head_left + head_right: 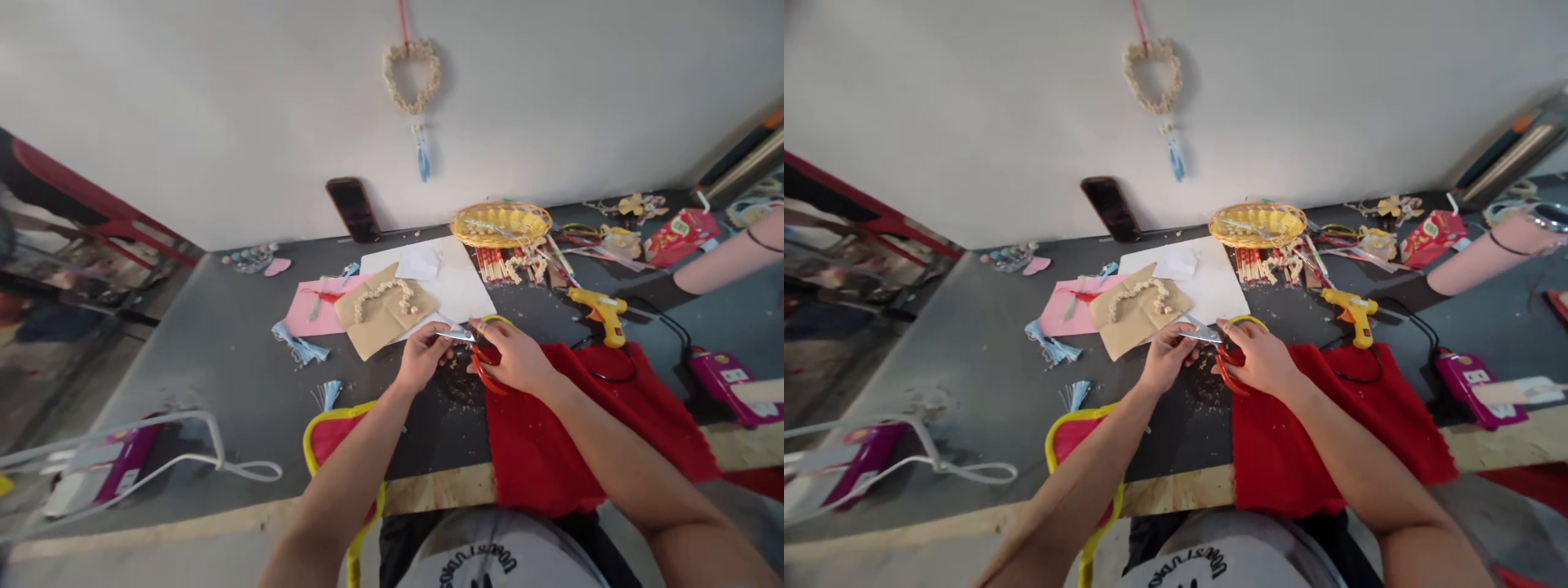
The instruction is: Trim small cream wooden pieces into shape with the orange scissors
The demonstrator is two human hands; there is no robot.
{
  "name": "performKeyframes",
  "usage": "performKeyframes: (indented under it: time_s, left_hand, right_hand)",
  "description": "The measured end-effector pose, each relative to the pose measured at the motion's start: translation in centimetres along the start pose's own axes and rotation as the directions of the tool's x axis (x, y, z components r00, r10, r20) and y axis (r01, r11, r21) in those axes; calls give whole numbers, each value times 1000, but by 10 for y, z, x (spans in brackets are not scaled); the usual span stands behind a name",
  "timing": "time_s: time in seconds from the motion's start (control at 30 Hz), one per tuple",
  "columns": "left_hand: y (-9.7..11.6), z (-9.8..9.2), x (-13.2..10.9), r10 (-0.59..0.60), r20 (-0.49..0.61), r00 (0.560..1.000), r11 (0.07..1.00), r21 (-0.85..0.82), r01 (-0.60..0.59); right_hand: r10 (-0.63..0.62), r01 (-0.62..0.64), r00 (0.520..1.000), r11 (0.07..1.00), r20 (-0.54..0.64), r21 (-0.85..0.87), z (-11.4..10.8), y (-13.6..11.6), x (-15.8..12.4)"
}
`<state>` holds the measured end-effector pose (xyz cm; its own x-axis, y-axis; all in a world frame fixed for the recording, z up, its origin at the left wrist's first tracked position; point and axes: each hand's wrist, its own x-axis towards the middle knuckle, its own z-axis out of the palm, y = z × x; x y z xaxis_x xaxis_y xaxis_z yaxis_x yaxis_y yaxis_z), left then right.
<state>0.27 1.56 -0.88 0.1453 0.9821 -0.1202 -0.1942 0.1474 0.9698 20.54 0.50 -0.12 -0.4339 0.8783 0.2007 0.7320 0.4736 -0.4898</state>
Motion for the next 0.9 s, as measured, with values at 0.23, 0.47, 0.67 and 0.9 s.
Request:
performKeyframes:
  time_s: [0.23,0.47,0.67,0.9]
  left_hand:
    - [1,1,1,9,30,1000,997,-76,-6]
    - [6,3,1,-13,39,999,990,-137,18]
    - [9,1,0,-31,78,996,992,-122,40]
    - [8,-1,1,-35,94,995,988,-144,48]
  right_hand:
    - [-44,42,999,997,-18,-60,-3,-1,0]
    - [-76,75,997,992,-6,-100,-6,-4,1]
    - [-85,86,996,989,12,-119,-7,-6,2]
    - [-95,95,996,990,7,-108,-4,-6,0]
